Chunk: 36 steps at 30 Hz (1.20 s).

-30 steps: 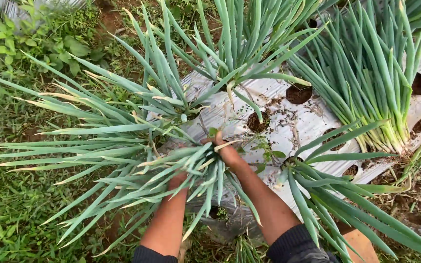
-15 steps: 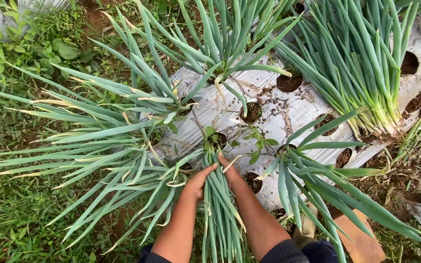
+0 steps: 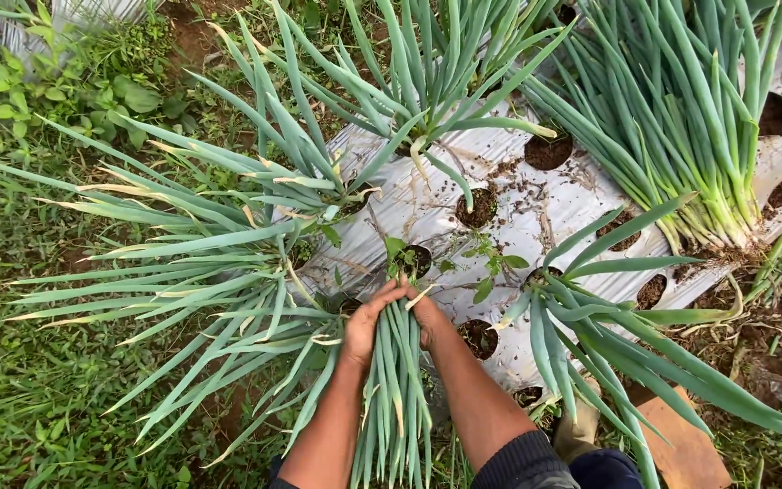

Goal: Harvesting green onions by pulling them from the ground and cleaning them by hand in a field

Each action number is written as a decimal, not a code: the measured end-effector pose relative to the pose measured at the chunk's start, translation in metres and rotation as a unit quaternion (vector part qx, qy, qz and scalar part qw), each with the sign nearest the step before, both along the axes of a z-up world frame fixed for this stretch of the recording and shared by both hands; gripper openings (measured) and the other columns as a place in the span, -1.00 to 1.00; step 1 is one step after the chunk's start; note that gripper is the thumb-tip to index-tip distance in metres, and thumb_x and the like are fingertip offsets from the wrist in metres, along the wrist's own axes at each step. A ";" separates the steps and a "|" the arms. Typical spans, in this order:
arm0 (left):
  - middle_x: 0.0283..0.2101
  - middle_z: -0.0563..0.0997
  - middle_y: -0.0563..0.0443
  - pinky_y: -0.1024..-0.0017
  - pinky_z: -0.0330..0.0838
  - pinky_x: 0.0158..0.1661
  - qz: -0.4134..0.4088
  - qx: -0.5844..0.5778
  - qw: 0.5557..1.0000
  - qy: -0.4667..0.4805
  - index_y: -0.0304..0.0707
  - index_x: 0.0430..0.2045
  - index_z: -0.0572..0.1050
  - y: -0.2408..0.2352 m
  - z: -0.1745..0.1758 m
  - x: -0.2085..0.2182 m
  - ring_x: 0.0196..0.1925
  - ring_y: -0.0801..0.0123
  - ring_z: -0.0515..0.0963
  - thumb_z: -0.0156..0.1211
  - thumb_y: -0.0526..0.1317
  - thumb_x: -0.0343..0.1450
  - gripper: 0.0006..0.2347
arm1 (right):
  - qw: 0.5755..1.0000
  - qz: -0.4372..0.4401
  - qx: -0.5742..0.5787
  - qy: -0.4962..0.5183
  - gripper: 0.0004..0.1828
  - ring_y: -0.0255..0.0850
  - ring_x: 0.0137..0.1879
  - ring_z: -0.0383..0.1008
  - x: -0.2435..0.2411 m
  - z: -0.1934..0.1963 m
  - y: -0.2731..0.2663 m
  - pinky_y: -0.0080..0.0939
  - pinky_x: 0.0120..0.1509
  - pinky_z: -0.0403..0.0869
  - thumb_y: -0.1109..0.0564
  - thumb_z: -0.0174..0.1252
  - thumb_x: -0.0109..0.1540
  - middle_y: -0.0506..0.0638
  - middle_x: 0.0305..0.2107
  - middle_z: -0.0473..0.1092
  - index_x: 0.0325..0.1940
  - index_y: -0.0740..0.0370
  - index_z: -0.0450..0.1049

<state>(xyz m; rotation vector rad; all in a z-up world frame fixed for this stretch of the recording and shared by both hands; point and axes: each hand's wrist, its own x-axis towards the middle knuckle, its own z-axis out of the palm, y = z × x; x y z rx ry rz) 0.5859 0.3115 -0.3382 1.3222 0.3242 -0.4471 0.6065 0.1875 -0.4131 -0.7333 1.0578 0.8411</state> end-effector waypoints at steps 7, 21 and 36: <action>0.42 0.12 -0.50 -0.04 0.10 0.39 0.119 0.159 0.956 0.215 -0.24 0.48 0.03 -0.016 -0.027 -0.019 0.49 -0.20 0.14 0.73 -0.04 0.03 0.13 | 0.997 0.035 -0.051 -0.051 -0.31 0.10 0.12 0.55 -0.020 -0.054 -0.025 0.20 0.33 0.47 -0.09 0.63 0.01 0.31 -0.05 0.51 0.03 0.41 0.62; 0.11 0.50 -0.40 -0.06 0.26 0.21 0.053 0.117 0.943 0.307 -0.53 0.07 0.50 -0.036 0.024 -0.042 0.24 -0.05 0.49 0.57 -0.10 0.05 -0.30 | 0.982 0.128 -0.128 -0.054 -0.04 0.02 0.30 0.41 -0.013 0.009 -0.002 0.06 0.47 0.33 -0.14 0.62 -0.05 0.28 0.12 0.43 0.24 0.47 0.43; 0.07 0.59 -0.37 -0.06 0.33 0.18 0.067 0.128 0.958 0.249 -0.63 0.02 0.50 -0.072 0.053 -0.042 0.19 -0.04 0.53 0.47 -0.19 0.17 -0.43 | 0.998 0.032 -0.044 -0.035 -0.40 -0.01 -0.22 0.65 -0.016 -0.002 -0.036 -0.02 -0.04 0.63 0.04 0.59 0.00 0.24 -0.30 0.58 -0.04 0.49 0.55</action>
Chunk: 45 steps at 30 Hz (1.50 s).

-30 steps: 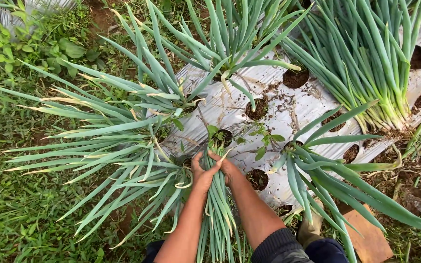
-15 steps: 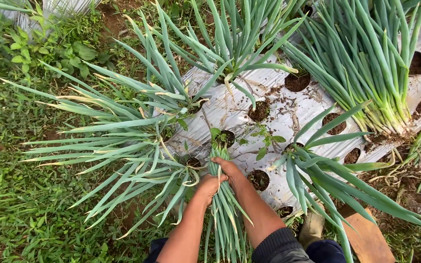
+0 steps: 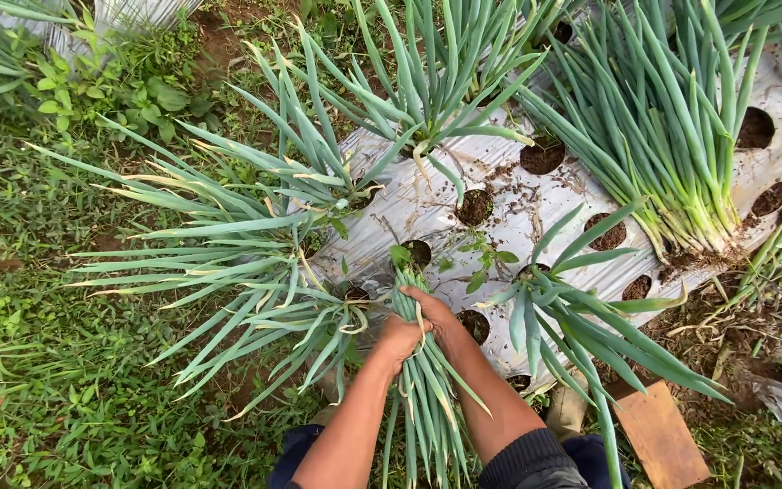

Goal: Harvesting green onions by pulling them from the ground and cleaning them by hand in a field

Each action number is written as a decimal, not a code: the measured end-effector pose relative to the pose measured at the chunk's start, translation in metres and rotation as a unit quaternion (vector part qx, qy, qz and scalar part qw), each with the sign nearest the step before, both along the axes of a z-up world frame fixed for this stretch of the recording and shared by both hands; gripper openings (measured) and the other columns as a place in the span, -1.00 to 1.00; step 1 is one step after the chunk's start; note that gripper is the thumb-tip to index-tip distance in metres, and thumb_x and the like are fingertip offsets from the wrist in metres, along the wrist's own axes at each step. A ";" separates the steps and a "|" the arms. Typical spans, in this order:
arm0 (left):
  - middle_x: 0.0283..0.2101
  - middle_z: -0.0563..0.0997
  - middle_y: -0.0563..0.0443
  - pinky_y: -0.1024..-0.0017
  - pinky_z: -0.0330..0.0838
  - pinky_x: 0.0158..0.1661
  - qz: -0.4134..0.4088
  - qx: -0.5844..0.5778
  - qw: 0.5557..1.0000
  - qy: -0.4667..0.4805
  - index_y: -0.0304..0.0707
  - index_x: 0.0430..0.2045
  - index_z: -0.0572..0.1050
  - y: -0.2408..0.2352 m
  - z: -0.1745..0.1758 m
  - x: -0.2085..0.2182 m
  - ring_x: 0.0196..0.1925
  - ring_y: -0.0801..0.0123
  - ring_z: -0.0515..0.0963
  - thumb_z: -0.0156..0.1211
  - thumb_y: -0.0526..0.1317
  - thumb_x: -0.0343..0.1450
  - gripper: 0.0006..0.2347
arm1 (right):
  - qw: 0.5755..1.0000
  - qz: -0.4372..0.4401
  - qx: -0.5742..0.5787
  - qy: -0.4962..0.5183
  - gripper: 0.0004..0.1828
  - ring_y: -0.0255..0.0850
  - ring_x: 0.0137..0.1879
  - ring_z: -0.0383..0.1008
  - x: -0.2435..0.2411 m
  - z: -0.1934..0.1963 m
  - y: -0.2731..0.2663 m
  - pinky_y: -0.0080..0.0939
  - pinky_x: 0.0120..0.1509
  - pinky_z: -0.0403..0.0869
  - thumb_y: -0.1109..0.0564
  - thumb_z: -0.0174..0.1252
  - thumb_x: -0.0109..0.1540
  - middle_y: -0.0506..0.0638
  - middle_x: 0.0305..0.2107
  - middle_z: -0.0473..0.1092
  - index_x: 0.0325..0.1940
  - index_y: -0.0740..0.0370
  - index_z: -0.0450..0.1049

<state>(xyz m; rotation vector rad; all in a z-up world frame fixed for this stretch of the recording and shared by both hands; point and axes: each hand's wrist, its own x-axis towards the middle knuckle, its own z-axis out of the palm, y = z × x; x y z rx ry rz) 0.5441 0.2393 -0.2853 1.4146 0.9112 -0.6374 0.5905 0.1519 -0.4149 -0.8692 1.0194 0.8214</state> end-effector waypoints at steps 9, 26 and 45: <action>0.16 0.46 -0.43 -0.13 0.29 0.21 -0.005 -0.037 0.999 -0.006 -0.62 0.19 0.26 -0.007 0.160 -0.015 0.27 -0.15 0.40 0.54 -0.13 0.23 -0.26 | 0.996 -0.048 0.077 0.011 -0.42 0.08 -0.19 0.65 -0.022 0.149 -0.018 0.07 -0.03 0.64 0.04 0.56 0.04 0.28 -0.24 0.57 -0.02 0.45 0.56; -0.49 0.55 -0.21 0.02 0.43 -0.42 0.142 -0.123 0.959 0.211 -0.41 -0.42 0.54 -0.118 0.229 -0.136 -0.49 -0.04 0.56 0.28 -0.36 0.28 -0.90 | 0.971 0.233 -0.044 -0.010 -0.01 0.11 0.44 0.34 -0.154 0.253 -0.140 0.21 0.48 0.32 -0.50 0.03 0.17 0.18 0.40 0.25 0.46 0.25 0.31; -0.54 0.59 -0.25 0.03 0.62 -0.47 -0.194 -0.197 0.904 0.327 -0.43 -0.35 0.50 -0.604 0.260 -0.174 -0.58 -0.02 0.62 0.21 -0.34 0.29 -0.85 | 0.936 -0.338 -0.073 0.064 -0.43 0.12 -0.03 0.56 -0.270 0.357 -0.633 0.12 0.10 0.54 -0.22 0.02 0.36 0.22 -0.09 0.56 0.12 0.33 0.53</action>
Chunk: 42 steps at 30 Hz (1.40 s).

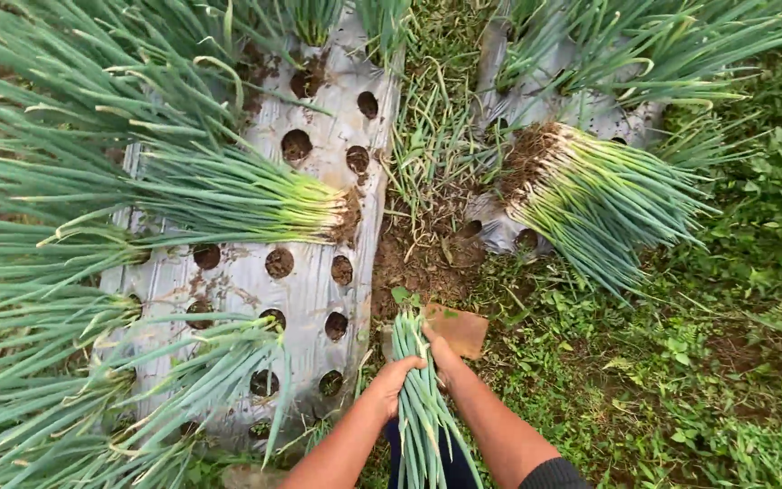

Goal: Harvesting green onions by pulling them from the ground and cleaning them by hand in a field

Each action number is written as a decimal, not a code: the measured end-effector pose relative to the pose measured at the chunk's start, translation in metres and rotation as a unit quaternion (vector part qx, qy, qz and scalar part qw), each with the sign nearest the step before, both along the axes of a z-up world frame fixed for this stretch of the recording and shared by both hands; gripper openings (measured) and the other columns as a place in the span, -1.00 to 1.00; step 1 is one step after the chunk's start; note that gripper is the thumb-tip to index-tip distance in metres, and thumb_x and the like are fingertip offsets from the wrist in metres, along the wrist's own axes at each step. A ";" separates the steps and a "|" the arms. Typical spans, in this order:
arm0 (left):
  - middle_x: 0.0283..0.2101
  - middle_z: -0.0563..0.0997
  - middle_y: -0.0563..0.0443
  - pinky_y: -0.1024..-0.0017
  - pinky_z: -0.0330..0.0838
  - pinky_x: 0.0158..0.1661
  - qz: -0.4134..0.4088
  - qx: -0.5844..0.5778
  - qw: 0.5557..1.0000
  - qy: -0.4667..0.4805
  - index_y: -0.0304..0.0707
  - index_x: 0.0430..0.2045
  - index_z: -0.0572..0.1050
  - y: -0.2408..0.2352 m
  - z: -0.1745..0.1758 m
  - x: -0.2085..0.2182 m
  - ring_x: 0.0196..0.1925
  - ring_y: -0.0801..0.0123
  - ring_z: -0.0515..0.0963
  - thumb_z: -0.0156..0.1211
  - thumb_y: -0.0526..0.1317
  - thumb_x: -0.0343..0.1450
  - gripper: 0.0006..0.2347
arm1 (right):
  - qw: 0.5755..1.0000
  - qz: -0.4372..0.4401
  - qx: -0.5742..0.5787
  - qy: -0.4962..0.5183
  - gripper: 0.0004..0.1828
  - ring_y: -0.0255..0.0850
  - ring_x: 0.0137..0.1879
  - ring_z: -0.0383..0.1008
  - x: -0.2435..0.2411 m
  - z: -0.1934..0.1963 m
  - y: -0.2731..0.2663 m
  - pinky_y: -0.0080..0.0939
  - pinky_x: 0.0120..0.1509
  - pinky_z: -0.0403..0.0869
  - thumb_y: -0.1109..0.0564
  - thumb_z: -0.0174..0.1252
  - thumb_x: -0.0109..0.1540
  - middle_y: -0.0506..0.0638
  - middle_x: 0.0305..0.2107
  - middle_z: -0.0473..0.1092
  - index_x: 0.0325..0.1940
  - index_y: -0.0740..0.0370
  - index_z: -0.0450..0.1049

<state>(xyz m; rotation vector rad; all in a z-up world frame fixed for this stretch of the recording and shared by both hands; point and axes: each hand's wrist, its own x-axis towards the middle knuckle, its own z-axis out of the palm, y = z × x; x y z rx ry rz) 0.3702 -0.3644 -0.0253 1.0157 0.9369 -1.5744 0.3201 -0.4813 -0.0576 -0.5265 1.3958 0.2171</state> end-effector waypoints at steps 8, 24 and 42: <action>-0.13 0.55 -0.28 0.14 0.60 -0.14 -0.042 -0.030 0.988 -0.147 -0.40 0.17 0.34 -0.103 0.061 0.049 -0.15 -0.09 0.65 0.50 -0.35 0.14 -0.33 | 0.998 -0.031 -0.059 0.008 -0.58 0.02 -0.16 0.51 -0.005 0.090 -0.122 0.07 -0.19 0.64 -0.14 0.14 0.34 0.15 -0.10 0.40 0.19 0.07 0.39; -0.16 0.67 -0.34 0.01 0.64 -0.17 -0.031 -0.057 0.989 -0.134 -0.43 -0.02 0.50 -0.133 0.061 0.150 -0.25 -0.10 0.72 0.46 -0.33 0.13 -0.50 | 0.962 0.103 -0.229 -0.108 -0.65 -0.17 -0.15 0.63 -0.015 0.145 -0.172 -0.15 -0.10 0.66 0.02 0.22 0.33 0.07 -0.09 0.55 0.20 0.05 0.53; -0.32 0.68 -0.38 -0.05 0.66 -0.31 -0.217 -0.107 0.965 -0.098 -0.58 -0.14 0.50 -0.295 0.147 0.267 -0.38 -0.15 0.73 0.44 -0.32 0.18 -0.58 | 0.533 0.466 -0.674 -0.211 0.26 0.16 0.47 0.14 0.162 0.237 -0.299 0.08 0.56 0.16 0.44 0.28 -0.18 0.13 0.44 0.12 0.61 0.08 0.04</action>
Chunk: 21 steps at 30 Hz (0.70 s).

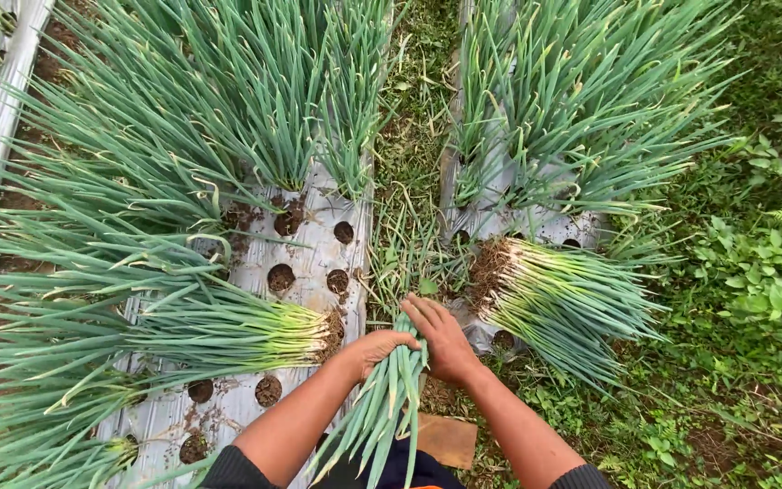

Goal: Harvesting green onions by pulling them from the ground and cleaning them by hand in a field

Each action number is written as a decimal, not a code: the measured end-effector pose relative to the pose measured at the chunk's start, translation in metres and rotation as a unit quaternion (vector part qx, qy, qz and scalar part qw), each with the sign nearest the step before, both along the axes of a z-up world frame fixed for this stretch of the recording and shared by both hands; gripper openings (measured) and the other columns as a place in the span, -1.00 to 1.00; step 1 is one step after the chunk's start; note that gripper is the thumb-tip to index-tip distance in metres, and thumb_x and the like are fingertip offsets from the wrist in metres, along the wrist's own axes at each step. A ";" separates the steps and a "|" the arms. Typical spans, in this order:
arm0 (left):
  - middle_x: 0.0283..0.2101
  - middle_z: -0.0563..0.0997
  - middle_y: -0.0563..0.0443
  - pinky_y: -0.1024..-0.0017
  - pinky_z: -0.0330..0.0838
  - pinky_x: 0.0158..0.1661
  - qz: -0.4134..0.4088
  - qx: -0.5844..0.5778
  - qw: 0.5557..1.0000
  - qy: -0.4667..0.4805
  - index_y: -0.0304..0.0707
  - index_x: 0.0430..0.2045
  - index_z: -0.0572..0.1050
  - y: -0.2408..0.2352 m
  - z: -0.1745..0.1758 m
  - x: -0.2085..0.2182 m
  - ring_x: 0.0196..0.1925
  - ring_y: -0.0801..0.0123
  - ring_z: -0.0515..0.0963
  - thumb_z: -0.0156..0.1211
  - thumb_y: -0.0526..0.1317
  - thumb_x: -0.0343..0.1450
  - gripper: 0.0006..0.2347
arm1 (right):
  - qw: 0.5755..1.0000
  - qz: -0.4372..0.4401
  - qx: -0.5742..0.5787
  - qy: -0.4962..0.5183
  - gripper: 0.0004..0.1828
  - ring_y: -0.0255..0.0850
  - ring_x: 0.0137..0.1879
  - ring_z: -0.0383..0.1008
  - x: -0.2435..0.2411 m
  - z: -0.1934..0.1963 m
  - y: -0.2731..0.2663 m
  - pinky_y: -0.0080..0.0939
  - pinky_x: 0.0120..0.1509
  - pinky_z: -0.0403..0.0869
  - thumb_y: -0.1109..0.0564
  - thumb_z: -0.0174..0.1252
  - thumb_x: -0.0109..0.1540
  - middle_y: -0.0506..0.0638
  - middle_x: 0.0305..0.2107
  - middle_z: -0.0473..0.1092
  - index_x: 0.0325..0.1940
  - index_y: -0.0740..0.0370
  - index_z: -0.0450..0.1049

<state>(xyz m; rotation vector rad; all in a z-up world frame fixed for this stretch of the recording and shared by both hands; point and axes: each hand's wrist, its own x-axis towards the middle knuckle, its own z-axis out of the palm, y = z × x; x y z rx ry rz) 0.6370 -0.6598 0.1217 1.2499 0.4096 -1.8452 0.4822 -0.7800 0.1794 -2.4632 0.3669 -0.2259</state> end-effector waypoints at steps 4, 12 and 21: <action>-0.34 0.69 -0.39 -0.06 0.69 -0.31 -0.027 0.003 0.999 0.020 -0.57 -0.17 0.51 -0.018 -0.046 0.061 -0.39 -0.14 0.74 0.44 -0.33 0.21 -0.63 | 0.989 0.018 0.090 -0.117 -0.08 -0.01 0.30 0.40 0.042 -0.034 -0.025 -0.01 0.39 0.34 0.15 0.36 -0.07 -0.07 0.20 0.45 0.41 0.00 0.38; -0.20 0.66 -0.25 0.22 0.67 -0.30 -0.192 -0.104 0.976 -0.011 -0.15 0.00 0.40 -0.087 0.104 0.122 -0.29 0.08 0.69 -0.25 0.45 0.41 -0.34 | 0.890 -0.245 0.368 0.115 -0.65 -0.03 0.08 0.52 0.090 -0.021 -0.074 0.09 0.19 0.53 0.05 0.21 0.20 0.08 0.01 0.46 0.08 0.01 0.57; 0.14 0.48 -0.19 0.20 0.55 0.08 -0.211 -0.176 0.872 -0.405 -0.07 0.42 0.17 -0.084 0.081 0.164 0.14 0.09 0.53 0.38 -0.20 0.26 -0.24 | 0.930 -0.257 0.263 0.028 -0.62 0.32 -0.01 0.62 0.131 0.015 -0.100 0.35 0.27 0.51 0.11 0.50 0.06 0.39 -0.21 0.59 -0.14 0.37 0.60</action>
